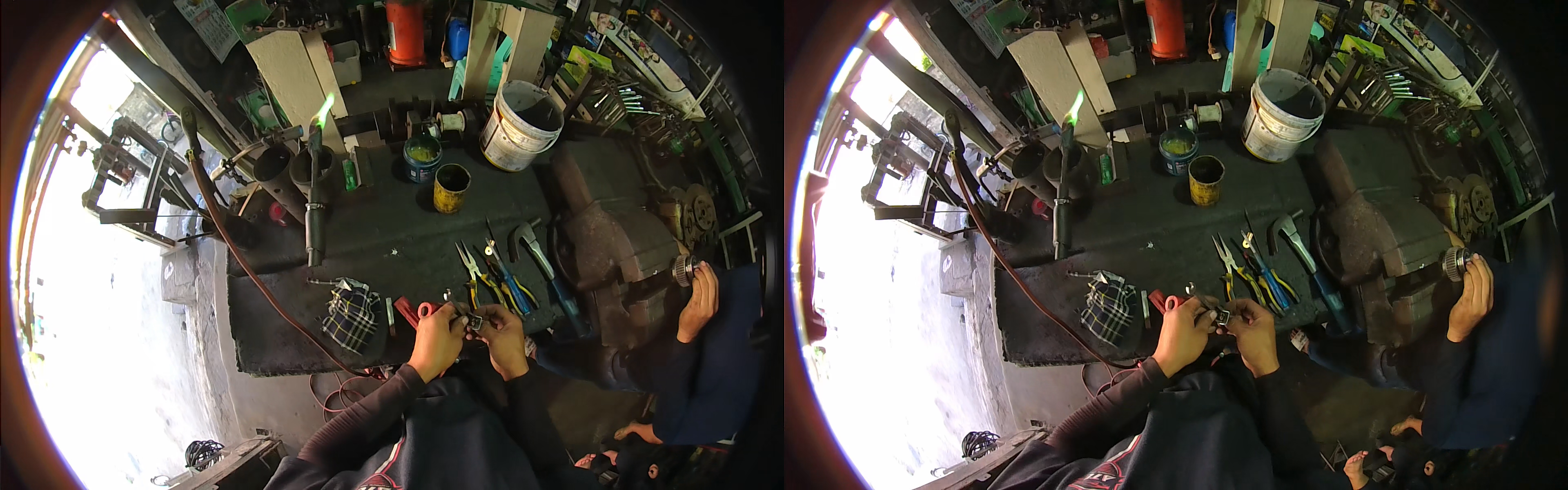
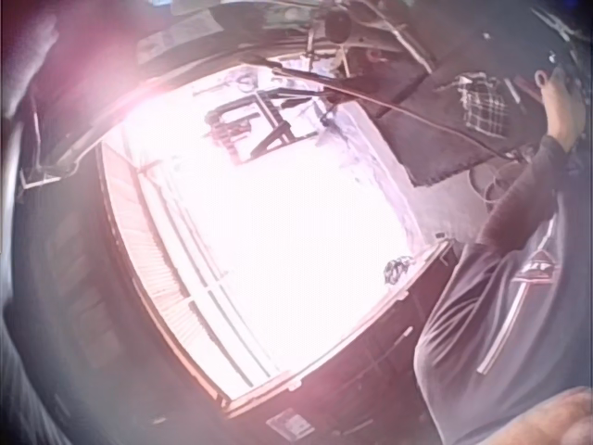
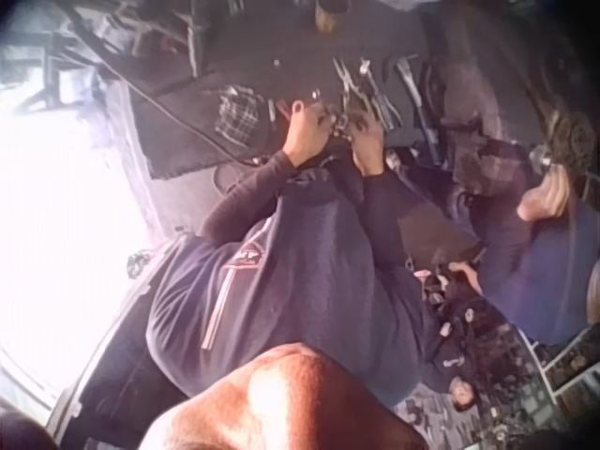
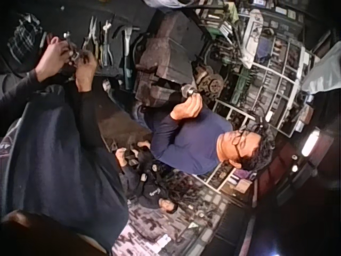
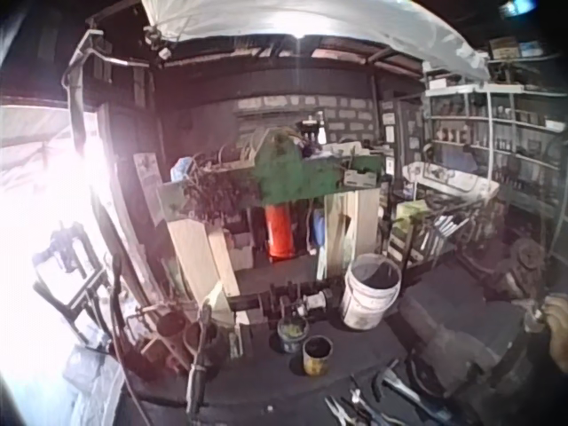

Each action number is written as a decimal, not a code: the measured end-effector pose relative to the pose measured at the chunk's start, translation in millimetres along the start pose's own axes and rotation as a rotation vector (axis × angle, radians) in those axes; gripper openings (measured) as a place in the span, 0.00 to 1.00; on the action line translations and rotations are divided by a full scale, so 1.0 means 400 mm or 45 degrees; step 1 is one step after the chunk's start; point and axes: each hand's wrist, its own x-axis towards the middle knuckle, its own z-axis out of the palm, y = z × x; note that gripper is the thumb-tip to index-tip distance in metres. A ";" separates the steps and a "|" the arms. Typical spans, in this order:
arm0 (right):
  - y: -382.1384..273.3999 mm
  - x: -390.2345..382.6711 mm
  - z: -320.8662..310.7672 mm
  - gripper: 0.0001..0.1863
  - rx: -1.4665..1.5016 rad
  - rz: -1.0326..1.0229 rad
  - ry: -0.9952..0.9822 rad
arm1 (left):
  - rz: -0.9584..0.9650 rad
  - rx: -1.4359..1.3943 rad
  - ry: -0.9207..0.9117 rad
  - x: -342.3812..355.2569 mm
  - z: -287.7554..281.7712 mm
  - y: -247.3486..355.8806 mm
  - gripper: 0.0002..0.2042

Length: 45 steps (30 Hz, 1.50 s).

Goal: The person retrieves a red cable from a wall-mounted panel, then uses pliers and a screwdriver to strip and prepare the cable end. They attach a connector and use a hammer to secure it, then wrap the end with red tape.

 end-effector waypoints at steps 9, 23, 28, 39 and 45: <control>0.005 -0.059 0.018 0.25 -0.212 -0.239 -0.057 | 0.240 0.436 -0.008 -0.006 0.007 0.016 0.07; -0.074 -0.071 0.060 0.17 -0.896 -0.483 0.146 | 0.375 0.495 -0.128 0.011 -0.019 0.012 0.07; -0.029 -0.056 0.030 0.14 -0.942 -0.466 0.160 | 0.349 0.598 -0.111 -0.014 -0.020 0.052 0.08; -0.022 -0.060 0.034 0.13 -0.763 -0.347 0.172 | 0.372 0.414 0.222 -0.098 -0.125 0.151 0.07; -0.018 -0.059 0.034 0.11 -0.620 -0.417 0.178 | -0.146 0.492 0.254 -0.109 -0.240 -0.107 0.08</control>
